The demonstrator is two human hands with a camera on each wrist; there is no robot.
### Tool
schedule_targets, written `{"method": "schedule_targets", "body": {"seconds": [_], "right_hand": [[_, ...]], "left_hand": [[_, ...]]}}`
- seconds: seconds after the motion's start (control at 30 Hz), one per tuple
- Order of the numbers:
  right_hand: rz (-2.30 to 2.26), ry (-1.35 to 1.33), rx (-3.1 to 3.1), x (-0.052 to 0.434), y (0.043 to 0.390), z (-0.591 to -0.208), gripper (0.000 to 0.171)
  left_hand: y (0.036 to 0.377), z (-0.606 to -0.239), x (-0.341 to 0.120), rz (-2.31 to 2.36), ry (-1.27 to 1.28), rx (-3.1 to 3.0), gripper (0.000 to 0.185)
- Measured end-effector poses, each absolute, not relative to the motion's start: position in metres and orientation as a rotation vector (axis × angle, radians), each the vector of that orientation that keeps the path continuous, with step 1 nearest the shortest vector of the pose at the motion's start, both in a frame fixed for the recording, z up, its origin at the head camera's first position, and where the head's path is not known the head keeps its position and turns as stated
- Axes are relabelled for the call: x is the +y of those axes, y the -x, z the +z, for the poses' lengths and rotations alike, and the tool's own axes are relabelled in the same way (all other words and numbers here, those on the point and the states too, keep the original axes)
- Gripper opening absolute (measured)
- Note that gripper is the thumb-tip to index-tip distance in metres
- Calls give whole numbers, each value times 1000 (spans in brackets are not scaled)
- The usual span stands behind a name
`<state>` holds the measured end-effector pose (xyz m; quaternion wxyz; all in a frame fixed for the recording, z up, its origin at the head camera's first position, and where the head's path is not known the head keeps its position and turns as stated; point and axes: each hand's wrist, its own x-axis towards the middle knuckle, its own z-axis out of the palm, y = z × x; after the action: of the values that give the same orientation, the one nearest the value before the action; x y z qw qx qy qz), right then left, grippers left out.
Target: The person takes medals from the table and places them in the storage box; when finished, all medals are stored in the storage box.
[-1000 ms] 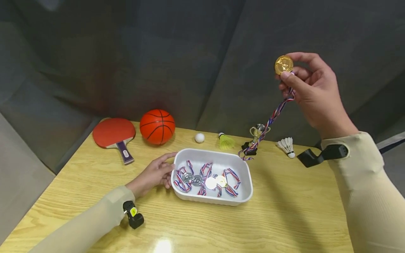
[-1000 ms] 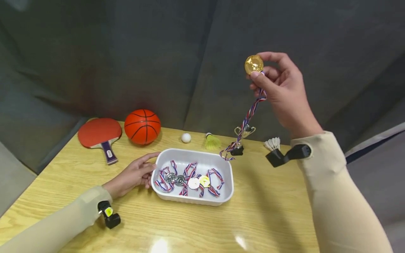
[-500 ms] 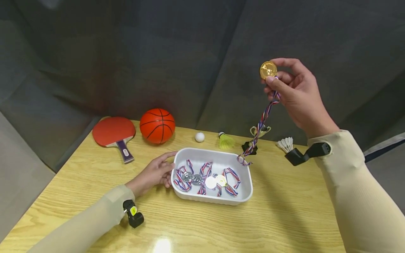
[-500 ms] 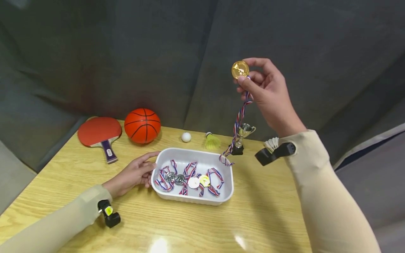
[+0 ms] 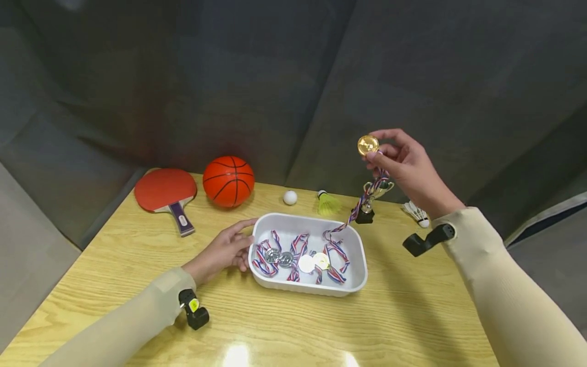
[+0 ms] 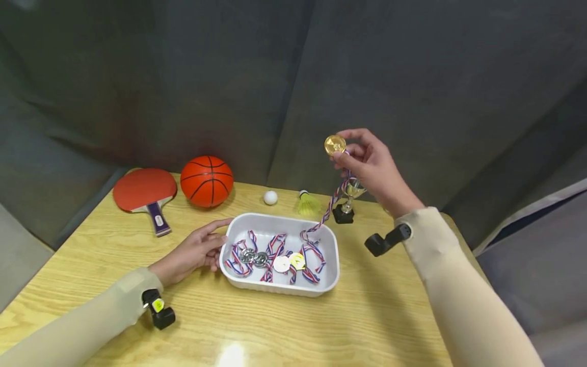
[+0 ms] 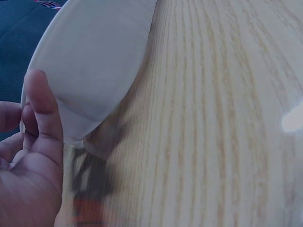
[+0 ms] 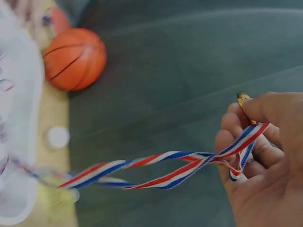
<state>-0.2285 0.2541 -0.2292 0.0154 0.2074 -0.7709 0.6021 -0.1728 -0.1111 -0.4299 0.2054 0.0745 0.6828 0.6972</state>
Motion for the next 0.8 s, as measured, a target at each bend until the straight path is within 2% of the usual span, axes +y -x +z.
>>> {"method": "schedule_targets", "body": {"seconds": [0.2,0.37,0.57,0.8], "right_hand": [[1681,-527,-2719,266,224,-269,36],[1565,-524,-2850,272,221,-288,36],[1350,-681,-2996,272,215,-306,31],[1108,-958,-3070,262,210,-328,15]], "left_hand": [[173,-431,-111,1934,-203,1899,57],[172,-430,-111,1934,-196,1902,58],[172,-429,-113,1933,-198,1909,57],[172,-429,-113,1935,-206,1906,57]]}}
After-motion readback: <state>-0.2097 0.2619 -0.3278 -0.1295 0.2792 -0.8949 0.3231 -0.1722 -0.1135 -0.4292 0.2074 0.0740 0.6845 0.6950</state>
